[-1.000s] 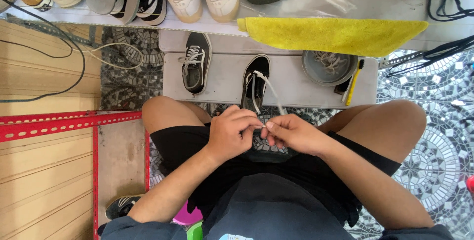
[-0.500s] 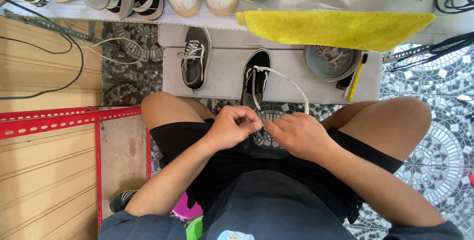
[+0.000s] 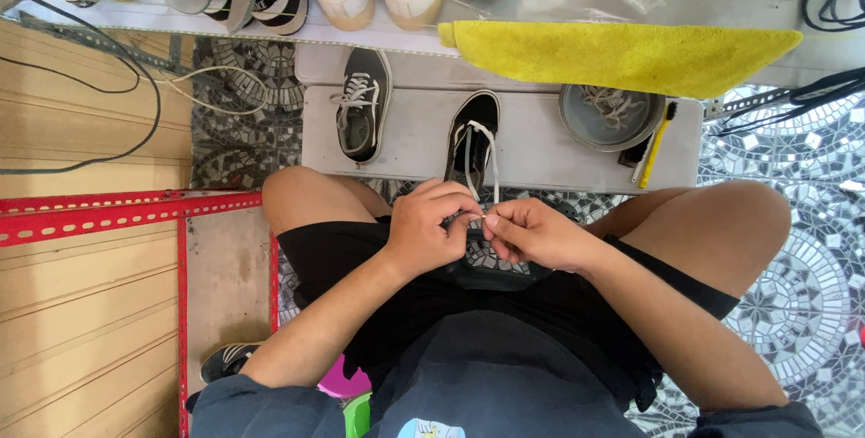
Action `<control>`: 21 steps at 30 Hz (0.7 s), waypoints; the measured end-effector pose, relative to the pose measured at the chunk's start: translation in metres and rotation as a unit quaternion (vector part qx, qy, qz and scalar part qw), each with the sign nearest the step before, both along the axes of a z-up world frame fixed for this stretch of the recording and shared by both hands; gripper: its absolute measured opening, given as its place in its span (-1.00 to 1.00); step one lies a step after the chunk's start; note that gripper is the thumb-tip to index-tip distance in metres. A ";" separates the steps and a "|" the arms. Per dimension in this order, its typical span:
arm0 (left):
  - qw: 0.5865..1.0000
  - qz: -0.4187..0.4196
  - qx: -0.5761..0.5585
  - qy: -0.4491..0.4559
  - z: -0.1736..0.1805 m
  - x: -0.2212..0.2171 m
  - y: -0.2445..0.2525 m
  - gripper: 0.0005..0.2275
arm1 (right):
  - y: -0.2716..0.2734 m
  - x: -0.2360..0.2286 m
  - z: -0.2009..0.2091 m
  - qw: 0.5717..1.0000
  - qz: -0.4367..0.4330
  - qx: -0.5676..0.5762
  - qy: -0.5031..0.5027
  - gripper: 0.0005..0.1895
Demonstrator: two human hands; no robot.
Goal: The person threads a white shoelace through the eyelets of a black sneaker, pulls the lace through the holes, and ties the laces. The person handles the shoe and laces by hand while seated.
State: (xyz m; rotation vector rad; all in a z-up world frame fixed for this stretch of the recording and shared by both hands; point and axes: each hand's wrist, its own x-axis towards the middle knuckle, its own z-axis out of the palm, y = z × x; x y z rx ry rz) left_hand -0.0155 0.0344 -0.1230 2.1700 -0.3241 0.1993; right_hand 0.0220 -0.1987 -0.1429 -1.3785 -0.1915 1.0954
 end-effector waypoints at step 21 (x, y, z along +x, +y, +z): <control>0.948 0.026 -0.175 0.264 -0.057 0.012 -0.011 -0.92 | 0.002 0.005 0.023 0.823 0.100 -0.278 -0.484 -0.77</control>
